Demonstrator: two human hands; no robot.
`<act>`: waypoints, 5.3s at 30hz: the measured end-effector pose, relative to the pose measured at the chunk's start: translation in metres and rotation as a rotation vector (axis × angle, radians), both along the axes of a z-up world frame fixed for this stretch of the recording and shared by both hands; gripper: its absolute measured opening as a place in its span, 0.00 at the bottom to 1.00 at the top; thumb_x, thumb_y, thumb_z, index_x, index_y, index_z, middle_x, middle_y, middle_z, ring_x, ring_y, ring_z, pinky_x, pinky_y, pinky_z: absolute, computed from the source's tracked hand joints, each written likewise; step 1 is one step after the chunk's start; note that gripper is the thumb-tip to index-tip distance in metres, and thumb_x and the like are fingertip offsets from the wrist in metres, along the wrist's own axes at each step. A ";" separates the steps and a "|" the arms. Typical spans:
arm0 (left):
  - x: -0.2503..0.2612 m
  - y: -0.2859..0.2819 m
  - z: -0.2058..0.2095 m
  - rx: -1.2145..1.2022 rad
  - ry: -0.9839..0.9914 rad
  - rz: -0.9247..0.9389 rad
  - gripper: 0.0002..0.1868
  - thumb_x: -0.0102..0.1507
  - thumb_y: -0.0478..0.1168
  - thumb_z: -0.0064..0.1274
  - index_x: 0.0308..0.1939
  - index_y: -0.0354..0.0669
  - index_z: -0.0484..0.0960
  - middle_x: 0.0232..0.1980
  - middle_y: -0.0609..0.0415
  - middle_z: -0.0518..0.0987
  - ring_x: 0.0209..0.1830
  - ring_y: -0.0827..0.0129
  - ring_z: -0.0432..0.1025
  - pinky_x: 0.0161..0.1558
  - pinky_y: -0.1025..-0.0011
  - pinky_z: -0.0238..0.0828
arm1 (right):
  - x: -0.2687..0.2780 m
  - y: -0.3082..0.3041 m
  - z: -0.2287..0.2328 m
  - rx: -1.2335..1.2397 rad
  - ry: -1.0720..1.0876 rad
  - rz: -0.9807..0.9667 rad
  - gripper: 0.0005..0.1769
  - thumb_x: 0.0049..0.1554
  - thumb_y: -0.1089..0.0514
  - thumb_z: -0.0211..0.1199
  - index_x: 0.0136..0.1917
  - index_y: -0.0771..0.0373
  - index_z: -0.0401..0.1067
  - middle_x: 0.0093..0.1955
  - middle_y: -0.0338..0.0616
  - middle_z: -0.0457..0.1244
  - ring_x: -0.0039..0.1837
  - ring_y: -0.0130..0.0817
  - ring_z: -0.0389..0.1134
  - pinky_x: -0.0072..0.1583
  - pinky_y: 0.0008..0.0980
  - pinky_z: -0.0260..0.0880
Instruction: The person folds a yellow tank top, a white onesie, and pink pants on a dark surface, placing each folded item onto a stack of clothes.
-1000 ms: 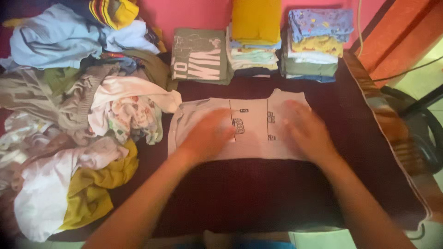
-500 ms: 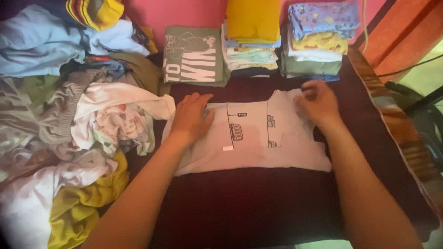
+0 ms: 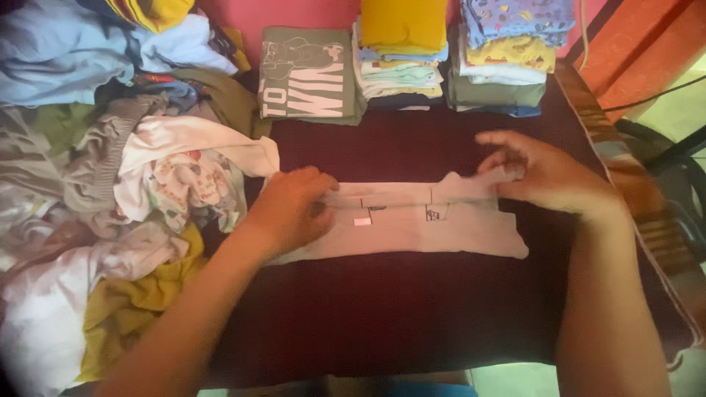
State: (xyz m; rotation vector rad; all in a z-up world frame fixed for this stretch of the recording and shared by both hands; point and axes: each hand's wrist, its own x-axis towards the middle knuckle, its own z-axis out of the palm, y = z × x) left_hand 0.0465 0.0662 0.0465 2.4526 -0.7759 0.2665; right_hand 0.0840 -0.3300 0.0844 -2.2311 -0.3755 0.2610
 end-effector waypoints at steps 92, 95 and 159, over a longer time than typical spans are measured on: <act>-0.006 0.049 -0.010 0.462 -0.343 0.404 0.05 0.56 0.39 0.58 0.33 0.49 0.88 0.45 0.54 0.81 0.53 0.55 0.74 0.57 0.53 0.70 | -0.033 0.071 -0.028 -0.337 -0.177 -0.179 0.14 0.54 0.48 0.65 0.43 0.61 0.77 0.33 0.47 0.68 0.37 0.43 0.70 0.43 0.42 0.69; -0.012 0.045 -0.007 0.399 -0.276 0.334 0.15 0.49 0.36 0.56 0.39 0.47 0.89 0.56 0.51 0.81 0.60 0.55 0.72 0.65 0.49 0.61 | -0.029 0.066 -0.036 -0.325 -0.261 -0.198 0.14 0.54 0.49 0.66 0.46 0.61 0.77 0.40 0.48 0.70 0.42 0.42 0.72 0.49 0.41 0.71; -0.010 -0.189 -0.035 0.188 0.071 0.031 0.48 0.66 0.60 0.46 0.78 0.31 0.48 0.81 0.35 0.49 0.83 0.48 0.42 0.76 0.46 0.34 | -0.015 0.052 -0.064 -0.086 -0.527 -0.155 0.36 0.63 0.48 0.60 0.79 0.64 0.55 0.80 0.63 0.53 0.80 0.53 0.53 0.76 0.48 0.53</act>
